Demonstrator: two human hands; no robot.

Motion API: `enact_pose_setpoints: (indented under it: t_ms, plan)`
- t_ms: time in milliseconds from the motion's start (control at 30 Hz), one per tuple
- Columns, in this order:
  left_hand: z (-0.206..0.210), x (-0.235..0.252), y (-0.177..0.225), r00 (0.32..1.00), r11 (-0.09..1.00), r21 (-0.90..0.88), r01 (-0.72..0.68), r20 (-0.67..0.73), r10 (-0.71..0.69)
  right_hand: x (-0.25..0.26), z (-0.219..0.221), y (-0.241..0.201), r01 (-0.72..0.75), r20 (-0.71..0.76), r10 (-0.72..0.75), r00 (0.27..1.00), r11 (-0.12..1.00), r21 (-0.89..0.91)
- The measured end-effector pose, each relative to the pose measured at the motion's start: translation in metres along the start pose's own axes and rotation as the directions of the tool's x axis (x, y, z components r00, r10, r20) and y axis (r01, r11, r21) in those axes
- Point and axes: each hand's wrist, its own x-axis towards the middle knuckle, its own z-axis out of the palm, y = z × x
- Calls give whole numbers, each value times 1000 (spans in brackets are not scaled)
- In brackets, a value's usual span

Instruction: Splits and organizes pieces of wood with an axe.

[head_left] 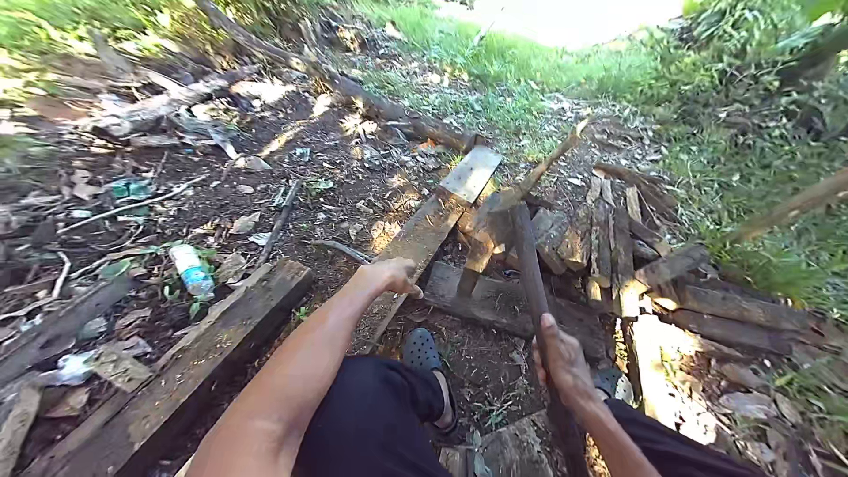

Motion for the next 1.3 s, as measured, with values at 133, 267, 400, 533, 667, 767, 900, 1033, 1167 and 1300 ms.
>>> enact_pose_setpoints:
  t_ms: [133,267,400,533,667,767,900,1033,1167,1300]
  plan:
    - [0,-8,-12,998,995,-82,-55,-27,53,-26,-18,-54,38,-43,-32,999,987,156]
    - [0,-6,-19,998,999,-43,-8,57,11,-44,-45,-114,361,-152,-328,932,881,306]
    - [1,6,-18,994,1000,-16,11,108,-9,-34,-66,-181,746,-319,-676,664,575,336]
    - [2,14,-14,990,1000,7,5,138,-6,-11,-64,-202,886,-344,-826,447,355,298]
    - [5,17,-13,987,999,45,13,159,-20,4,-29,-65,526,-161,-505,848,839,141]
    - [5,16,-9,991,998,58,13,130,-20,16,-3,24,50,4,-49,999,995,-84]
    - [3,1,-9,998,1000,-1,5,61,-5,-3,-3,-1,-77,-26,77,997,997,21]
    - [3,-5,-14,997,1000,-2,20,69,-19,-26,-28,-56,0,-95,19,995,980,198]
    - [6,-3,-16,994,999,27,36,107,-38,-46,-66,-121,393,-153,-363,919,871,293]
    - [10,7,-11,995,1000,31,2,100,-5,-28,-108,-184,800,-192,-789,584,520,300]
